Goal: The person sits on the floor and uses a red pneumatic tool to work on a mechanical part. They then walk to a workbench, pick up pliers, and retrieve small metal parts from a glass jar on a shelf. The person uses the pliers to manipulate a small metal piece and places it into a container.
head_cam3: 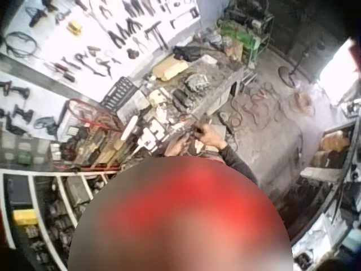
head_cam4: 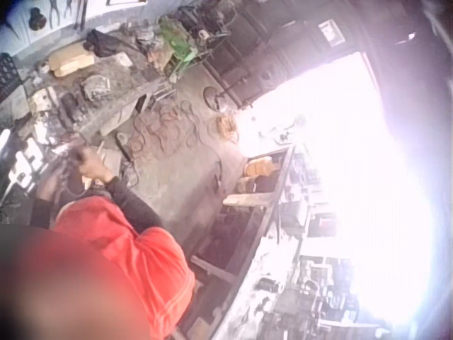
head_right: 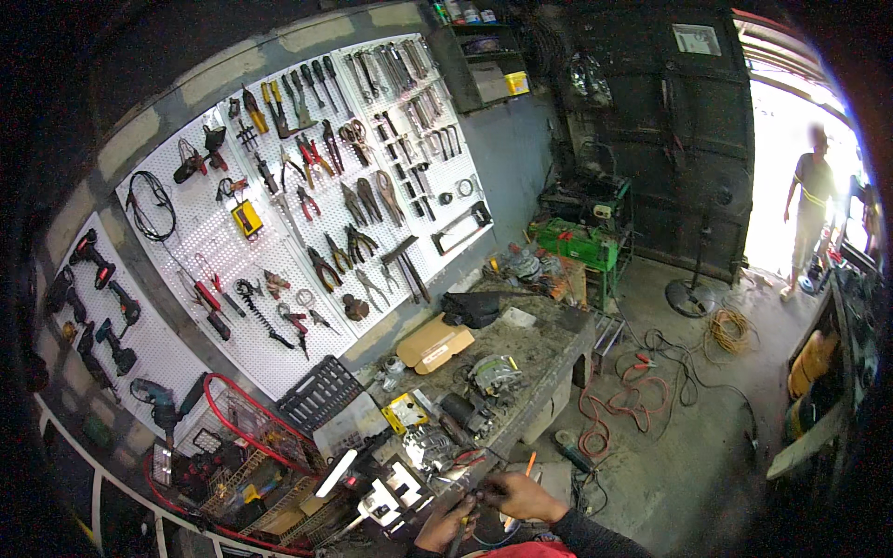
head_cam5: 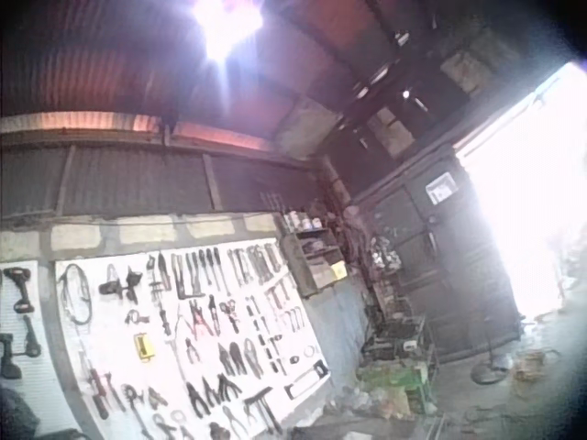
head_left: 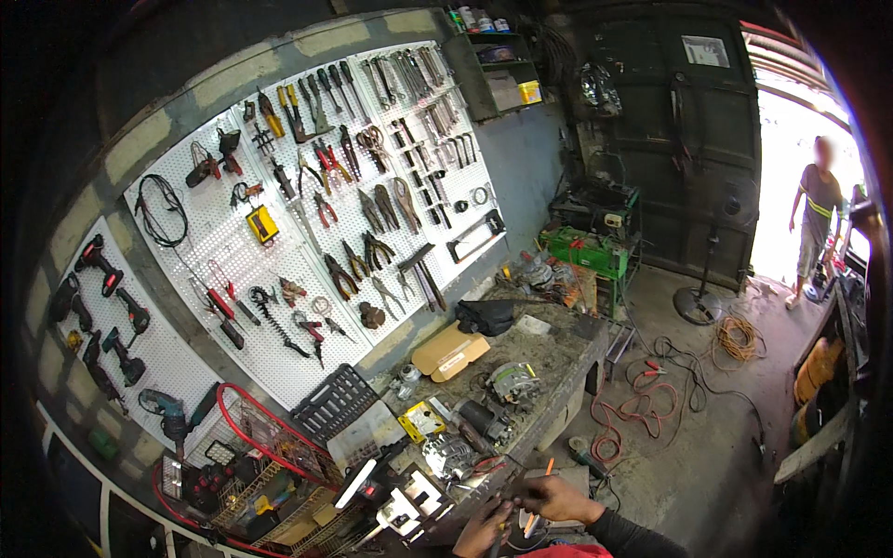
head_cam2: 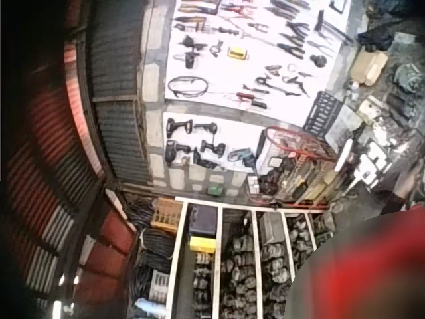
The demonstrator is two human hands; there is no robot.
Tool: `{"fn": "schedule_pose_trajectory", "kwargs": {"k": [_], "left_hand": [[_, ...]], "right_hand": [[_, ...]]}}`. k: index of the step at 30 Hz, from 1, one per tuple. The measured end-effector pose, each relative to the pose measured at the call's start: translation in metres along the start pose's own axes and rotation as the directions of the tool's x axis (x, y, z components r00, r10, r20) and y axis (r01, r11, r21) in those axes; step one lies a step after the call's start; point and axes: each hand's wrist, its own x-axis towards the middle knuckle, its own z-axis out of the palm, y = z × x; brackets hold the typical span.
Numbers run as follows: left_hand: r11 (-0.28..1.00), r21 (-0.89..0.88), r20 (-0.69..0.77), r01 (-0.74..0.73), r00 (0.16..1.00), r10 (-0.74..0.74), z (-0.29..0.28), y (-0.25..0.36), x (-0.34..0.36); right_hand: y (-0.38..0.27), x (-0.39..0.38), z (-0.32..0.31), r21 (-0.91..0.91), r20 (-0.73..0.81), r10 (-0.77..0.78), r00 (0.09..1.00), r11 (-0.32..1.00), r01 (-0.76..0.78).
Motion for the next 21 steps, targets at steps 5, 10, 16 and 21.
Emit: {"fn": "schedule_pose_trajectory", "kwargs": {"k": [5, 10, 16, 21], "left_hand": [[0.988, 0.15, 0.423, 0.018, 0.903, -0.081, -0.006, 0.007, 0.001], [0.978, 0.18, 0.632, 0.109, 0.748, -0.2, -0.016, -0.019, -0.002], [0.932, 0.354, 0.799, 0.079, 0.493, -0.345, -0.004, -0.082, -0.027], [0.926, 0.375, 0.841, 0.046, 0.403, -0.361, 0.017, -0.121, -0.065]], "right_hand": [[-0.03, -0.047, 0.026, -0.188, -0.238, -0.017, 0.971, 0.982, -0.029], [-0.053, -0.095, 0.085, -0.127, -0.541, 0.135, 0.83, 0.963, -0.239], [-0.077, -0.168, 0.157, -0.119, -0.815, 0.24, 0.527, 0.821, -0.558], [-0.087, -0.223, 0.185, -0.048, -0.914, 0.217, 0.343, 0.782, -0.621]]}}
